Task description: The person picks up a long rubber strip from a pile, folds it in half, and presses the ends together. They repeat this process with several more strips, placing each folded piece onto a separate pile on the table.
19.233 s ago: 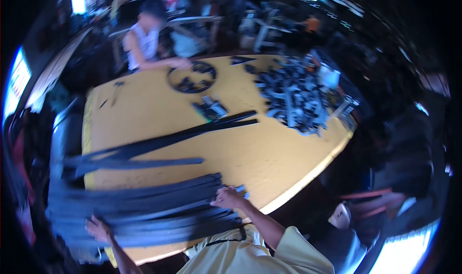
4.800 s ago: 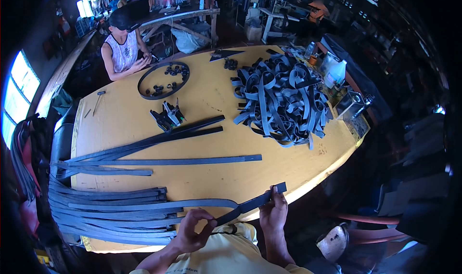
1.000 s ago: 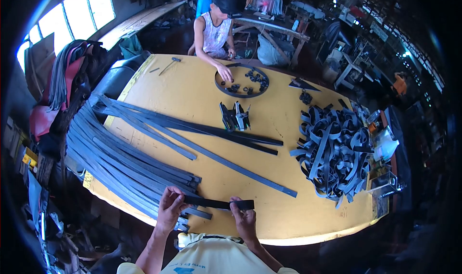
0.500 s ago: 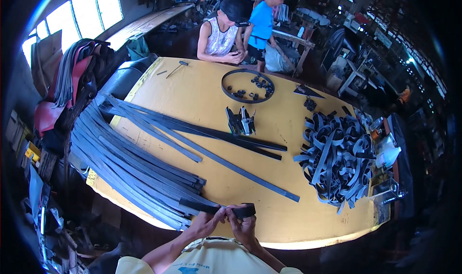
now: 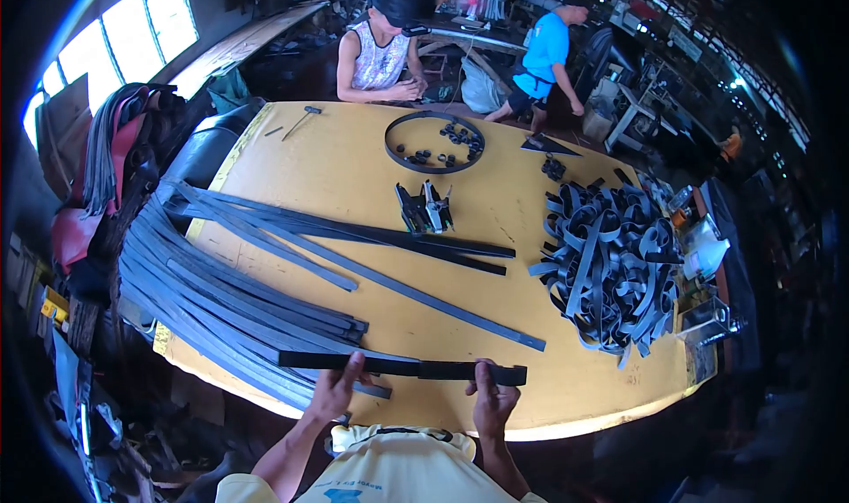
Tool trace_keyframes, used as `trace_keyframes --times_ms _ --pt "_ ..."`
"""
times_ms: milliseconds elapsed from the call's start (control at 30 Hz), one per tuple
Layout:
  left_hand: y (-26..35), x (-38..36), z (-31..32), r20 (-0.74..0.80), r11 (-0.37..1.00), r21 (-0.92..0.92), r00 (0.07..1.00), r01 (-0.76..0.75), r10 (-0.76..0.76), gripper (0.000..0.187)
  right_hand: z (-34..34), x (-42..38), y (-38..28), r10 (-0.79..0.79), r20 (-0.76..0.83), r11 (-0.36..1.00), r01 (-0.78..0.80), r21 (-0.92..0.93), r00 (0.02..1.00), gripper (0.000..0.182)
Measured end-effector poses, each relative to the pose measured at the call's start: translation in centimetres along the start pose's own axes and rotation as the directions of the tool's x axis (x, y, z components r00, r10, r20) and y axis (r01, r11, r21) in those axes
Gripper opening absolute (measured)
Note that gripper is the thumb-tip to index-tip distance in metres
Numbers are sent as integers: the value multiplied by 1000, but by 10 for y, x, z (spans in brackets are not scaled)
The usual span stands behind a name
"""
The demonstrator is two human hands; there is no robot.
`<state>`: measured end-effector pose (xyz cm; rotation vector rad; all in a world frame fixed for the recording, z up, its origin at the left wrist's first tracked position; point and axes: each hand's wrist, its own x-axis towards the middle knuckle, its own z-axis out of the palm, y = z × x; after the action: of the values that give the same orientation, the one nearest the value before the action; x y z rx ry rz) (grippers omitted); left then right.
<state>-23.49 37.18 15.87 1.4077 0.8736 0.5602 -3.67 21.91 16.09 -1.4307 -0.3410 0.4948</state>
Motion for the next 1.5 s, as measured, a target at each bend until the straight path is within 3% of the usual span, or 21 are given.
trace_keyframes --times_ms 200,267,333,400,533,567,1000,1133,1333,1500 --pt "-5 7 -47 -224 994 -102 975 -29 6 44 -35 23 -12 -55 -168 997 45 -63 984 17" --pt "-3 8 -60 -234 992 -113 972 -47 19 43 -49 29 -8 -81 -147 994 69 -82 986 19" --pt "-7 9 -78 -363 988 -141 932 -58 3 41 -63 34 -11 -62 -184 988 34 -149 981 20" --pt "-23 10 -115 -363 989 -132 931 -69 17 39 -80 45 -1 -131 -250 985 98 -142 959 19" --pt "-34 14 -162 -596 997 -9 801 -81 60 47 -111 56 8 -117 -262 979 66 -195 958 20" --pt "-30 12 -174 -576 998 57 817 9 26 52 -117 57 11 -101 -260 971 39 -234 960 20" --pt "-62 18 -248 -655 981 177 753 77 59 56 -165 72 26 -93 -277 951 3 -310 956 22" --pt "-98 19 -327 -728 952 219 685 213 14 61 -212 88 48 -57 -328 957 -42 -288 943 23" --pt "-99 26 -387 -660 900 252 743 356 -109 57 -243 102 69 46 -319 920 -165 -357 947 25" --pt "-97 43 -385 -643 913 210 753 349 -140 57 -254 114 87 150 -373 912 -273 -305 916 25"
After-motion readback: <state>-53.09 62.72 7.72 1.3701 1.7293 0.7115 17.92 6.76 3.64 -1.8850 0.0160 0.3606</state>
